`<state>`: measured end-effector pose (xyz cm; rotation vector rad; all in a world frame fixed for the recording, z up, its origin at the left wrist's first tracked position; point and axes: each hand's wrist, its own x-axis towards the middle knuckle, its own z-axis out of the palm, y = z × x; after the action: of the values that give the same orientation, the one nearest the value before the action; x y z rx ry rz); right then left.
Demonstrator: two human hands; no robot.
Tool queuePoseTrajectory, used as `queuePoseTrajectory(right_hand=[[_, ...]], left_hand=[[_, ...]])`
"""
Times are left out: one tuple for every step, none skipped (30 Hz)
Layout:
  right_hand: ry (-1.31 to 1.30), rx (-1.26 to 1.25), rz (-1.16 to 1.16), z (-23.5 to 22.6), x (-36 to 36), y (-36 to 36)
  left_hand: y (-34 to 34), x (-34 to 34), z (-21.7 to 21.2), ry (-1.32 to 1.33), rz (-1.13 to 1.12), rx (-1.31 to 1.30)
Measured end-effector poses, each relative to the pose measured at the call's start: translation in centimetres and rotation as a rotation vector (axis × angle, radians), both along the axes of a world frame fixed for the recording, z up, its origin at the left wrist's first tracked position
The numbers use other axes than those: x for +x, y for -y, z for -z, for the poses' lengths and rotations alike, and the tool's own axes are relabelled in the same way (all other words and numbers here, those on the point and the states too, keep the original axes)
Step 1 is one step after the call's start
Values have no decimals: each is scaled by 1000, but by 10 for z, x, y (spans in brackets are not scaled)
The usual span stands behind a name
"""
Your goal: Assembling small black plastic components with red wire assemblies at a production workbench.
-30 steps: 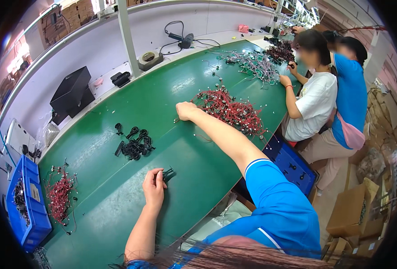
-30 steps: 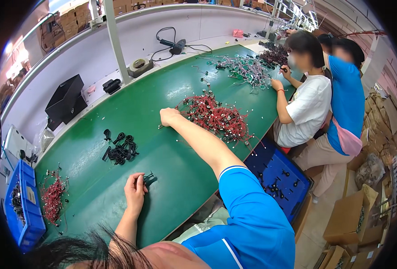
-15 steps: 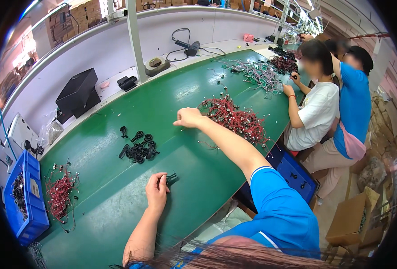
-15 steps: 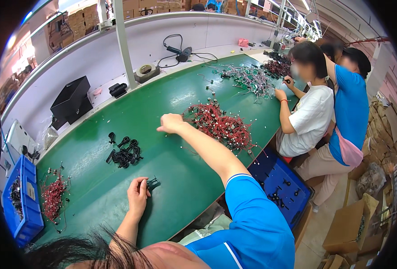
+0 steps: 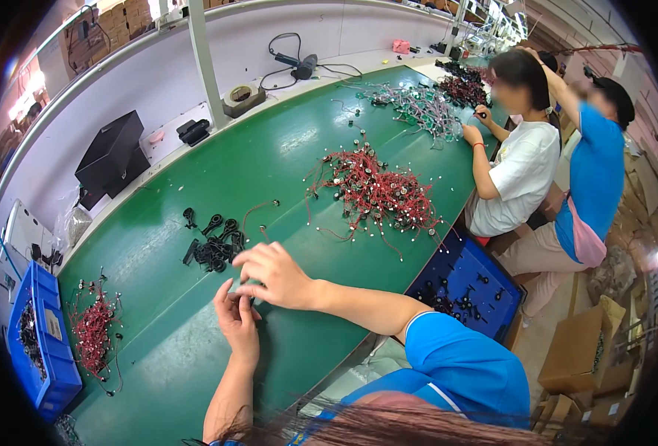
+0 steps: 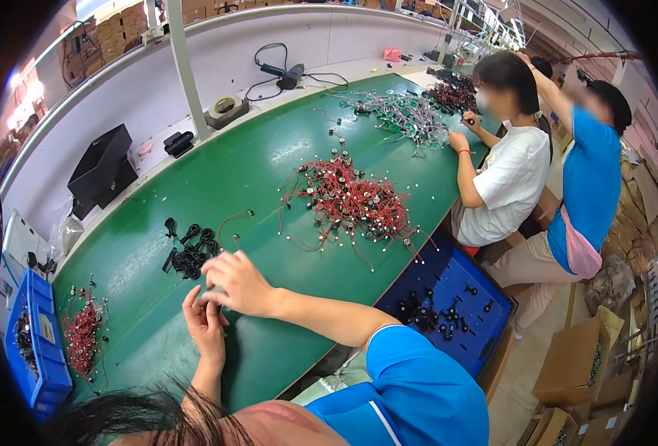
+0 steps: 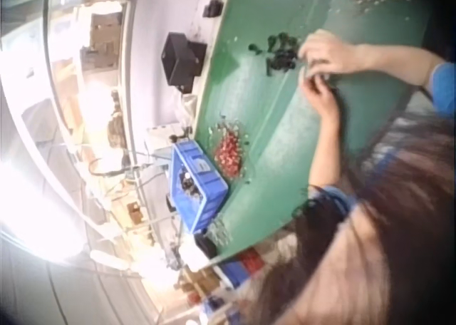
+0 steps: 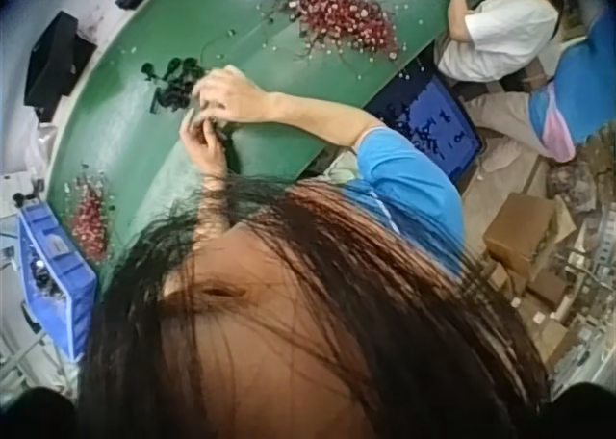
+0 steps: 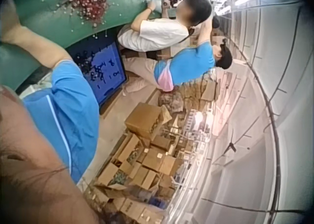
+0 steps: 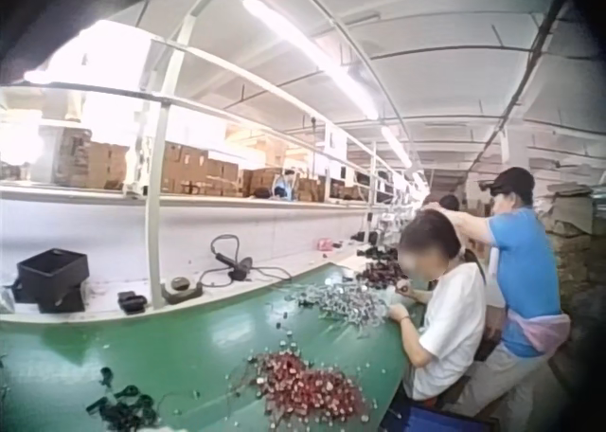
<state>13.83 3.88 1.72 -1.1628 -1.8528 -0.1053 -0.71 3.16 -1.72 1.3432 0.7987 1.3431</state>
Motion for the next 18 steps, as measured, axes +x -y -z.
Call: queuePoseTrajectory(right_hand=[[-4, -7, 2, 1, 0, 3], [-29, -107, -25, 2, 0, 5], [-54, -207, -52, 2, 0, 7], [-79, -306, -79, 1, 0, 9], [-104, -405, -107, 1, 0, 11], [-105, -409, -107, 2, 0, 12], [-119, -366, -102, 3, 0, 12], [-132, -322, -96, 4, 0, 12], [-145, -278, -90, 5, 1, 12], [-158, -234, -84, 6, 3, 12], [-159, -239, -88, 7, 5, 11], [-180, -314, -127, 8, 7, 10], [-201, -389, -166, 9, 9, 8], [-222, -470, -208, 10, 9, 9], [-244, -553, -252, 12, 9, 8], [-213, -501, -285, 12, 11, 6], [-189, -462, -327, 13, 12, 5], [-194, -492, -351, 12, 16, 4]], left_hand=[[0, -1, 2, -4, 2, -7], [0, -4, 6, -39, 19, 4], [-1, -8, 9, -74, 37, 15], [-2, -12, 13, -107, 54, 26], [-2, -12, 14, -141, 71, 38], [-2, -11, 15, -141, 71, 33], [-2, -11, 13, -159, 67, 47], [-1, -11, 10, -177, 62, 60], [-1, -10, 8, -195, 58, 74], [-1, -9, 6, -213, 54, 88], [0, -8, 6, -213, 50, 83], [0, -8, 6, -180, 66, 53], [0, -9, 7, -147, 81, 22], [2, -11, 7, -114, 92, -15], [5, -13, 9, -81, 101, -53], [5, -14, 7, -68, 108, -78], [6, -13, 6, -57, 106, -117], [5, -12, 6, -61, 81, -147]])
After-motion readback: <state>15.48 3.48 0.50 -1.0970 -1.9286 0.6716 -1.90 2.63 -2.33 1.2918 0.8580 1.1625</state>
